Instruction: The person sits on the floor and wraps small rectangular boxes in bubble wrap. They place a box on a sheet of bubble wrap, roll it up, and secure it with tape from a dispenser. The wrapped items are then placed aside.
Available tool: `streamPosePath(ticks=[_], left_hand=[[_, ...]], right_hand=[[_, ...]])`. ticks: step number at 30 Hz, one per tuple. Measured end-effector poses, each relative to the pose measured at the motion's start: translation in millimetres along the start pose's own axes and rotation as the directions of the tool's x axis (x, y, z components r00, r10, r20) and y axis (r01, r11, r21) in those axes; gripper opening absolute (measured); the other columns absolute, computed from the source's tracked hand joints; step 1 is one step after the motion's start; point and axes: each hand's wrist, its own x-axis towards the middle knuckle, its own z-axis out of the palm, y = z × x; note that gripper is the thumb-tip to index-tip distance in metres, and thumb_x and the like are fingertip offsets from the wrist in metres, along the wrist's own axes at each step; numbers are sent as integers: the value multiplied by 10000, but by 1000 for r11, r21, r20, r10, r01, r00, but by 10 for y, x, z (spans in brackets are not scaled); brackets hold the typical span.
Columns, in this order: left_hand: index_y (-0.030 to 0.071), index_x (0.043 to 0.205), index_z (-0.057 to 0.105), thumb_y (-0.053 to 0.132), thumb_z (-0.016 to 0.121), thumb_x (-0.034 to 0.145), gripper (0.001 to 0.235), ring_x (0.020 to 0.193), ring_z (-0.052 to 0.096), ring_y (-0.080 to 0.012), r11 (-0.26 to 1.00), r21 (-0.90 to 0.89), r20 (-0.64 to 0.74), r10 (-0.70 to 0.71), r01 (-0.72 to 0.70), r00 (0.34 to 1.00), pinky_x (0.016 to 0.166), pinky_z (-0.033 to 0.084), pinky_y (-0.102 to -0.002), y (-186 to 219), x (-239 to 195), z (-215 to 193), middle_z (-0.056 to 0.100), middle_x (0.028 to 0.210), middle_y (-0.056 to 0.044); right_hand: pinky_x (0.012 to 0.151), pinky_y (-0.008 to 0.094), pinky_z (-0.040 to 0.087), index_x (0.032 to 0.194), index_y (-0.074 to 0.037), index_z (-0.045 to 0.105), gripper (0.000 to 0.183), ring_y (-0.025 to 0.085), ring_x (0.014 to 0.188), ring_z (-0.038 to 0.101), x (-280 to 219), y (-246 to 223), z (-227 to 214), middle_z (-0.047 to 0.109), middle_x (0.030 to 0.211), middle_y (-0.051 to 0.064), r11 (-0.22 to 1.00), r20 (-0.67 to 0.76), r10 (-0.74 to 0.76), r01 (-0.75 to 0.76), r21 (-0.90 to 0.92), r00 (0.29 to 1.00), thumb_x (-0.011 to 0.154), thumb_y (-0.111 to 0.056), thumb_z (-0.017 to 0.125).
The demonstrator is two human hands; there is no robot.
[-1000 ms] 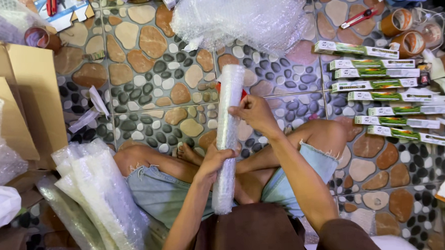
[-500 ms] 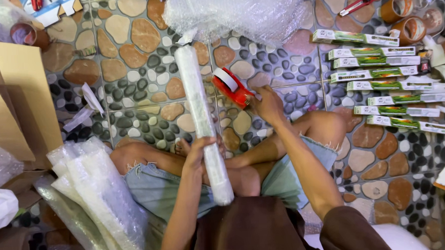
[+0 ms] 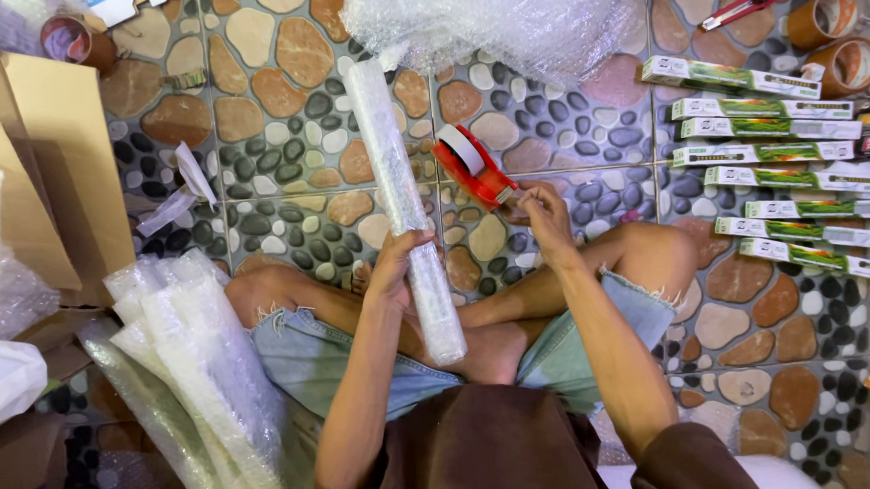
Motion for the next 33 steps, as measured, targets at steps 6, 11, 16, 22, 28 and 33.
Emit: streamPosePath(ticks=[6,11,16,22,28,33], left_hand=[[86,1148,629,112,876,711,502,674,716,-284,998,44,-36,56,-54,998,581,615,-429,-248,306,-225,667,807,-124],[90,1197,624,108,882,698,562,691,690,-271,990,90,-92,121,-113,988,571,590,-415,-82,252,-109,647,832,-109],[88,1200,622,50,850,776,483,645,629,-257,994,-42,-8,103,-104,995,394,508,-342,-246,305,-56,650,887,-131],[111,975,599,158,817,803,282,654,645,-217,990,21,33,137,-138,990,542,553,-385,176,-588,-26,653,783,-107],[96,1586,423,348,800,830,881,1376,494,-398,758,602,-190,442,-251,877,1169,396,-558,836,-1767,-557,543,1495,-282],[158,1564,441,474,727,832,847,1261,602,-335,462,843,-531,640,274,556,1035,439,-444,1026,-2881,-1310,625,1456,-117]], right_hand=[[828,464,581,944,-166,730,214,363,938,756,-20,-340,-206,764,889,115,841,-24,175,-162,-516,984,884,-363,788],[581,325,525,961,-39,706,239,178,538,659,-593,-1048,-94,744,749,113,994,236,109,-100,-48,966,909,-252,800],[466,230,582,861,-7,646,449,118,542,647,-1043,-1247,478,621,636,66,949,540,93,-239,207,836,749,-272,991],[503,315,504,1056,-91,611,596,199,603,633,-1246,-1551,507,694,740,103,987,615,-144,65,150,775,750,-456,970],[807,458,580,1220,-153,699,325,329,919,729,-753,-944,284,731,1086,126,937,148,-181,216,-275,972,929,-237,818],[1018,524,397,1339,12,585,672,443,1192,531,-269,-836,152,616,1249,248,738,101,-480,464,-490,871,829,-312,881]])
